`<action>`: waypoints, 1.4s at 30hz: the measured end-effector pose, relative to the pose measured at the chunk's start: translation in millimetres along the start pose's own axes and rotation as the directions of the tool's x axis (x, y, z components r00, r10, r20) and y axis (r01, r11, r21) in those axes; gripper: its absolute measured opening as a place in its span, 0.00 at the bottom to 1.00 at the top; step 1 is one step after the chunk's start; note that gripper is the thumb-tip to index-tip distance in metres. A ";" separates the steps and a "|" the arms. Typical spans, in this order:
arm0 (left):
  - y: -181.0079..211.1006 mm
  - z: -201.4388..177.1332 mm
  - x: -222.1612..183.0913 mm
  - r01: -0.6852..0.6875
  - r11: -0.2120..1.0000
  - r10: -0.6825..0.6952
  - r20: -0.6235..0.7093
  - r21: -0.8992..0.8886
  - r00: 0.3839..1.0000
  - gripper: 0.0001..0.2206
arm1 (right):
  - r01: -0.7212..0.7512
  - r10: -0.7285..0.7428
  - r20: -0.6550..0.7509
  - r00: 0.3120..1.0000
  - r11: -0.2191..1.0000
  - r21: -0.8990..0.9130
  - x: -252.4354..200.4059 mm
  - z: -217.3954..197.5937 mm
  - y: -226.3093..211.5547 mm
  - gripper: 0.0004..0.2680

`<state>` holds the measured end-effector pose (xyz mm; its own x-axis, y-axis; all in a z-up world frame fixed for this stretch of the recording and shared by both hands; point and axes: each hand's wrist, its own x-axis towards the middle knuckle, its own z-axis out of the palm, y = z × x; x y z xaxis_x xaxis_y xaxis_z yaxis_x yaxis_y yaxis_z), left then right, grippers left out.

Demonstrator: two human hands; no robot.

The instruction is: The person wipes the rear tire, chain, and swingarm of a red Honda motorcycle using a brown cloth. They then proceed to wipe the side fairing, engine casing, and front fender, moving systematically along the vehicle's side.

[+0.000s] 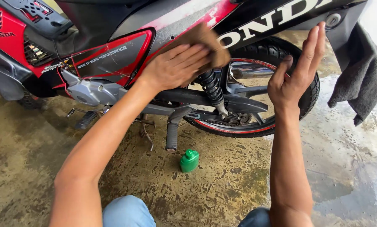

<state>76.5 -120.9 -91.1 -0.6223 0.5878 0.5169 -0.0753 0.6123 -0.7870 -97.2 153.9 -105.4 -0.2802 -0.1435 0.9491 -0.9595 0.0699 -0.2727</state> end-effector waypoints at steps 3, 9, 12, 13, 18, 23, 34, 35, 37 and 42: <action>-5.8 16.9 -73.3 -0.008 0.994 0.003 0.044 0.107 0.999 0.20 | 0.027 -0.026 0.015 1.000 0.999 -0.029 2.1 5.3 -8.9 0.29; -7.8 -10.6 -41.4 0.018 1.000 -0.018 -0.028 0.011 0.999 0.18 | 0.055 -0.055 -0.007 0.998 0.998 -0.007 0.8 18.6 -21.4 0.28; 0.4 4.2 20.4 -0.004 0.998 0.007 -0.054 0.056 0.999 0.20 | 0.062 -0.062 -0.020 0.998 0.998 -0.001 3.6 23.5 -27.6 0.26; 1.7 -3.0 45.0 -0.002 0.999 0.005 -0.051 0.053 0.999 0.20 | 0.060 -0.060 -0.016 0.998 0.998 0.001 4.4 23.9 -30.4 0.26; 1.8 -20.9 127.4 0.008 0.973 -0.013 -0.022 -0.230 1.000 0.23 | 0.086 -0.083 -0.059 0.995 0.996 0.039 11.5 16.0 -40.1 0.22; 1.8 -24.3 95.8 0.021 0.992 -0.026 -0.034 -0.124 0.999 0.23 | 0.059 -0.055 -0.056 0.997 0.996 0.073 2.4 19.9 -26.0 0.21; 9.7 -2.4 -60.8 0.124 0.991 -0.121 0.059 -0.051 0.991 0.20 | 0.098 -0.100 0.006 0.995 0.984 0.147 4.7 24.1 -25.1 0.19; 13.7 5.4 -65.9 0.149 0.988 -0.149 0.002 -0.042 0.989 0.21 | 0.149 -0.159 0.033 0.987 0.967 0.209 3.1 29.9 -14.3 0.14; 21.7 12.4 -64.5 0.172 0.984 -0.174 -0.058 -0.032 0.983 0.23 | 0.197 -0.219 0.054 0.974 0.943 0.269 -2.9 39.1 -9.1 0.09; 28.3 11.3 -29.6 0.259 0.956 -0.268 -0.056 -0.136 0.962 0.22 | 0.026 -0.151 0.252 0.956 0.898 0.438 -18.4 68.1 -38.2 0.08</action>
<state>84.0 -126.9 -132.4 -0.5351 0.4305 0.7269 -0.1271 0.8096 -0.5730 -57.3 86.7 -123.1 -0.1303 -0.3964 0.9088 -0.8813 -0.3737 -0.2894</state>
